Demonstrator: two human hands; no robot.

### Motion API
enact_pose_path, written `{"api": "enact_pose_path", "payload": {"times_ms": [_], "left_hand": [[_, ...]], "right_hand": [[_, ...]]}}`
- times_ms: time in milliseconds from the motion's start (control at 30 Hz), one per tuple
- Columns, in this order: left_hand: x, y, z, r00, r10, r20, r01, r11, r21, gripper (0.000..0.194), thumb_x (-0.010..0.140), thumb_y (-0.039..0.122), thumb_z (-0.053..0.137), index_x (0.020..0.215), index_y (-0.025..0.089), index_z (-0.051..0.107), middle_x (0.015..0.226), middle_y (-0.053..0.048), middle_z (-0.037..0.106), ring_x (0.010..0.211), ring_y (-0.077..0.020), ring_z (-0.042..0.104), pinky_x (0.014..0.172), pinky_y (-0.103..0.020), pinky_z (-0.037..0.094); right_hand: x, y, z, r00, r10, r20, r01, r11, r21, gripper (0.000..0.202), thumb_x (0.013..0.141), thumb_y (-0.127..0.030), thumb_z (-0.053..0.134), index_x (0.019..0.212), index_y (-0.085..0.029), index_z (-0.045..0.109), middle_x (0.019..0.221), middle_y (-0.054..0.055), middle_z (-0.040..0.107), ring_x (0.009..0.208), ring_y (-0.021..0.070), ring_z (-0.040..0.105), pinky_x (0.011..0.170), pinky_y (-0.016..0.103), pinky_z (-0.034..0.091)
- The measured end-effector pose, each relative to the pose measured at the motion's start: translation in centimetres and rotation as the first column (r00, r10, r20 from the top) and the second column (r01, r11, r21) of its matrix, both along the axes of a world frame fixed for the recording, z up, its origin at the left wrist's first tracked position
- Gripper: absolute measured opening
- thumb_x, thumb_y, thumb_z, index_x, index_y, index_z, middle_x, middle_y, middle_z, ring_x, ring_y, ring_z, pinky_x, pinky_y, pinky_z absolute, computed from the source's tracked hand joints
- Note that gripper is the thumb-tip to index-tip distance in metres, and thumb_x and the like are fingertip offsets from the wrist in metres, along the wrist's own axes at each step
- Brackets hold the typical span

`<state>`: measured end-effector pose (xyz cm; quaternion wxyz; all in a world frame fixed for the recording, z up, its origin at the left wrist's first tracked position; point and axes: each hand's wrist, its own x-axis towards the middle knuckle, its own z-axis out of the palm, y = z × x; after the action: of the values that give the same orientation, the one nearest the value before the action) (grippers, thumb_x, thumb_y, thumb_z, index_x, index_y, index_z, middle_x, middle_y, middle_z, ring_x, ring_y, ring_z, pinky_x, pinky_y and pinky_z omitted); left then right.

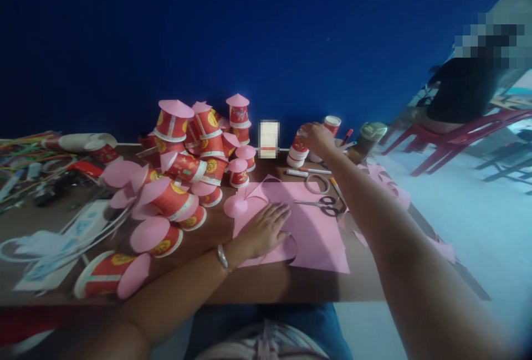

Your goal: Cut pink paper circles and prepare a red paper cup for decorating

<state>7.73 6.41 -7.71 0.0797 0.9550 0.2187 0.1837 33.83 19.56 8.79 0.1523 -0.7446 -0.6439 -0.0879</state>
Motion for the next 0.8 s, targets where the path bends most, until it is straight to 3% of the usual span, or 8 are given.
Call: {"api": "enact_pose_path", "payload": {"times_ms": [267, 433, 600, 700, 800], "left_hand": [[-0.1, 0.0, 0.3, 0.999, -0.018, 0.034, 0.02, 0.998, -0.066, 0.062, 0.102, 0.042, 0.054, 0.156, 0.014, 0.039, 0.161, -0.018, 0.047, 0.151, -0.0325, 0.042, 0.125, -0.054, 0.037], [-0.7, 0.1, 1.3, 0.974, 0.095, 0.207, -0.048, 0.974, -0.221, 0.066, 0.101, 0.043, 0.056, 0.158, 0.022, 0.032, 0.157, -0.016, 0.049, 0.147, -0.0296, 0.047, 0.119, -0.052, 0.045], [-0.7, 0.5, 0.4, 0.879, 0.193, 0.435, -0.065, 0.954, -0.291, 0.079, 0.094, 0.037, 0.068, 0.159, 0.025, 0.026, 0.158, -0.019, 0.042, 0.15, -0.0326, 0.041, 0.119, -0.055, 0.044], [-0.5, 0.6, 0.2, 0.813, 0.231, 0.535, -0.043, 0.94, -0.339, 0.093, 0.09, 0.038, 0.074, 0.162, 0.025, 0.017, 0.164, -0.022, 0.033, 0.154, -0.0362, 0.034, 0.122, -0.059, 0.039], [-0.1, 0.6, 0.4, 0.751, 0.312, 0.582, -0.033, 0.898, -0.439, 0.103, 0.085, 0.043, 0.08, 0.162, 0.024, 0.016, 0.164, -0.022, 0.034, 0.151, -0.0366, 0.04, 0.12, -0.057, 0.042]], "right_hand": [[0.3, -1.5, 0.9, 0.993, 0.025, -0.114, -0.005, 0.985, 0.171, 0.036, 0.093, -0.035, 0.063, 0.124, -0.021, 0.072, 0.125, 0.014, 0.071, 0.111, 0.0339, 0.067, 0.089, 0.043, 0.055], [-0.2, -3.6, 0.9, 0.986, 0.136, -0.101, -0.09, 0.924, 0.372, 0.036, 0.092, -0.034, 0.063, 0.125, -0.021, 0.071, 0.127, 0.014, 0.07, 0.116, 0.0344, 0.065, 0.095, 0.047, 0.054], [-0.4, -6.0, 1.4, 0.964, 0.241, -0.114, -0.168, 0.882, 0.441, 0.034, 0.089, -0.032, 0.067, 0.12, -0.021, 0.072, 0.126, 0.014, 0.071, 0.114, 0.0334, 0.067, 0.094, 0.047, 0.056], [-1.5, -8.6, 0.8, 0.893, 0.394, -0.22, -0.274, 0.861, 0.43, 0.031, 0.088, -0.033, 0.07, 0.116, -0.022, 0.074, 0.116, 0.011, 0.075, 0.103, 0.0301, 0.071, 0.088, 0.044, 0.058], [-3.2, -11.6, -1.0, 0.728, 0.519, -0.448, -0.414, 0.854, 0.316, 0.03, 0.088, -0.037, 0.072, 0.114, -0.022, 0.076, 0.113, 0.01, 0.076, 0.096, 0.0268, 0.072, 0.077, 0.038, 0.06]]}}
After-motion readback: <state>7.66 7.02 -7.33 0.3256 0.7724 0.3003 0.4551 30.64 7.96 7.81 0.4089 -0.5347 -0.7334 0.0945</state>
